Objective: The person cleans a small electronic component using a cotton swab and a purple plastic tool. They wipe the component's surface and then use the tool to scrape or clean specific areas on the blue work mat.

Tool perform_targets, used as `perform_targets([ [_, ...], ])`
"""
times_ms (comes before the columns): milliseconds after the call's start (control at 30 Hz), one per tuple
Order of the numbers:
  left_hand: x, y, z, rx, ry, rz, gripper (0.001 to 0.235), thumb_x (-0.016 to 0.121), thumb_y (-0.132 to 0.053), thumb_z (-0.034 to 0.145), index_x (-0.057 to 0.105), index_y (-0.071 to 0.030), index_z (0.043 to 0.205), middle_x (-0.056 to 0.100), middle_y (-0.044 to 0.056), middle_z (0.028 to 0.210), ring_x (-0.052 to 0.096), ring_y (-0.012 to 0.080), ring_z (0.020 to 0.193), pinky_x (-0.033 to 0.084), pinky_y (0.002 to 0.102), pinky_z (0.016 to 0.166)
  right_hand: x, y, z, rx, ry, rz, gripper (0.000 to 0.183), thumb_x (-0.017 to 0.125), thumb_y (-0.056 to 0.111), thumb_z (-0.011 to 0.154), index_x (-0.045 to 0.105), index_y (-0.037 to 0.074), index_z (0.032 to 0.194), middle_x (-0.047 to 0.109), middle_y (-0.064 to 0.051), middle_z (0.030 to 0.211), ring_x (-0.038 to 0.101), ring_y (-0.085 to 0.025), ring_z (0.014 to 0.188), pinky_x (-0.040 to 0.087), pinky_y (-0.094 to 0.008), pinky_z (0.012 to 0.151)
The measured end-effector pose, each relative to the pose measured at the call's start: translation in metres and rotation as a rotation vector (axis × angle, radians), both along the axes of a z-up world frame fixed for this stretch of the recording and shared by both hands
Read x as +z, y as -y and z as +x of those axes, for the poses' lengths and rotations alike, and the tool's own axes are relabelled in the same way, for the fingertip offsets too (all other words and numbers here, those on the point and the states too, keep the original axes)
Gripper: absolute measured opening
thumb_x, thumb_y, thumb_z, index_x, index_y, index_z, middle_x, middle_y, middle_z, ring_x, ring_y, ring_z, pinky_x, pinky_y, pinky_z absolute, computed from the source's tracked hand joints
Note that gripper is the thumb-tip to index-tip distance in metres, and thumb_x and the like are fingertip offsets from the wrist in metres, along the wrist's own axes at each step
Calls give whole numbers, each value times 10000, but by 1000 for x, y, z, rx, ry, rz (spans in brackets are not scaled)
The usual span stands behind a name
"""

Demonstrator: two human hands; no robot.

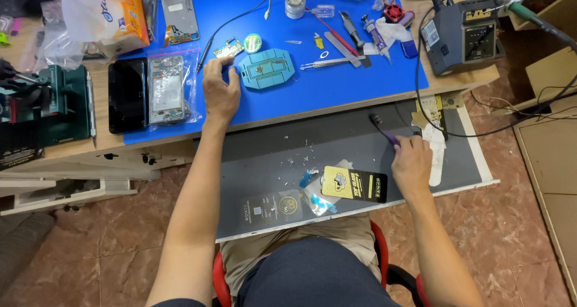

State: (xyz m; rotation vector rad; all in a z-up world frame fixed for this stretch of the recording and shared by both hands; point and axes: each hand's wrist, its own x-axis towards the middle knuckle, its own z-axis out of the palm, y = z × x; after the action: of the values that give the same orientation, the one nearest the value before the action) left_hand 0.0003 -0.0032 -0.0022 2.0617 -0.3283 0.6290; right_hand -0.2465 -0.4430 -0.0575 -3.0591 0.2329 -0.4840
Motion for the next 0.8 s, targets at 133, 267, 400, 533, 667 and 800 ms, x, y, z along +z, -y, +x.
perform_targets([
  [133, 2, -1, -1, -9, -14, 3, 253, 581, 5, 993, 677, -114, 1195, 658, 74, 1062, 645, 278, 1053, 496, 413, 982, 73, -60, -17, 159, -137, 357, 200, 630, 82, 1056, 713, 54, 1235, 627, -128, 1057, 701, -387, 990, 582, -445, 826],
  [267, 5, -1, -2, -18, -18, 8, 243, 582, -11, 996, 672, -116, 1197, 661, 77, 1069, 640, 290, 1061, 495, 423, 993, 95, -101, -50, 370, -642, 575, 445, 840, 328, 861, 694, 111, 1220, 649, -115, 1053, 728, -352, 1004, 606, -499, 845],
  [400, 17, 4, -8, -4, -65, 36, 185, 580, -43, 1012, 673, -43, 1172, 680, 116, 1116, 599, 278, 1091, 522, 392, 934, 56, -117, -66, 496, -983, 295, 400, 830, 391, 901, 610, 223, 1190, 647, 53, 1186, 639, -101, 947, 575, -257, 889],
  [533, 19, 3, -8, -7, -57, 32, 184, 574, -51, 1013, 666, -51, 1173, 675, 112, 1108, 592, 278, 1081, 510, 393, 938, -2, -98, -80, 772, -562, 275, 41, 686, 143, 987, 649, 143, 968, 692, 6, 877, 630, -133, 715, 590, -235, 648],
  [667, 19, 4, -6, -44, -66, 16, 193, 578, -24, 1000, 660, -50, 1173, 686, 114, 1119, 603, 290, 1112, 502, 402, 977, 14, -94, -69, 836, -438, 308, 103, 709, 186, 968, 646, 142, 900, 664, 23, 806, 573, -111, 625, 501, -241, 491],
  [800, 16, 4, -6, -88, -73, 19, 201, 580, -5, 1002, 650, -43, 1185, 673, 115, 1107, 599, 291, 1101, 497, 407, 990, 11, -94, -46, 810, -392, 294, 124, 785, 162, 886, 662, 165, 870, 685, 38, 795, 584, -89, 596, 524, -214, 479],
])
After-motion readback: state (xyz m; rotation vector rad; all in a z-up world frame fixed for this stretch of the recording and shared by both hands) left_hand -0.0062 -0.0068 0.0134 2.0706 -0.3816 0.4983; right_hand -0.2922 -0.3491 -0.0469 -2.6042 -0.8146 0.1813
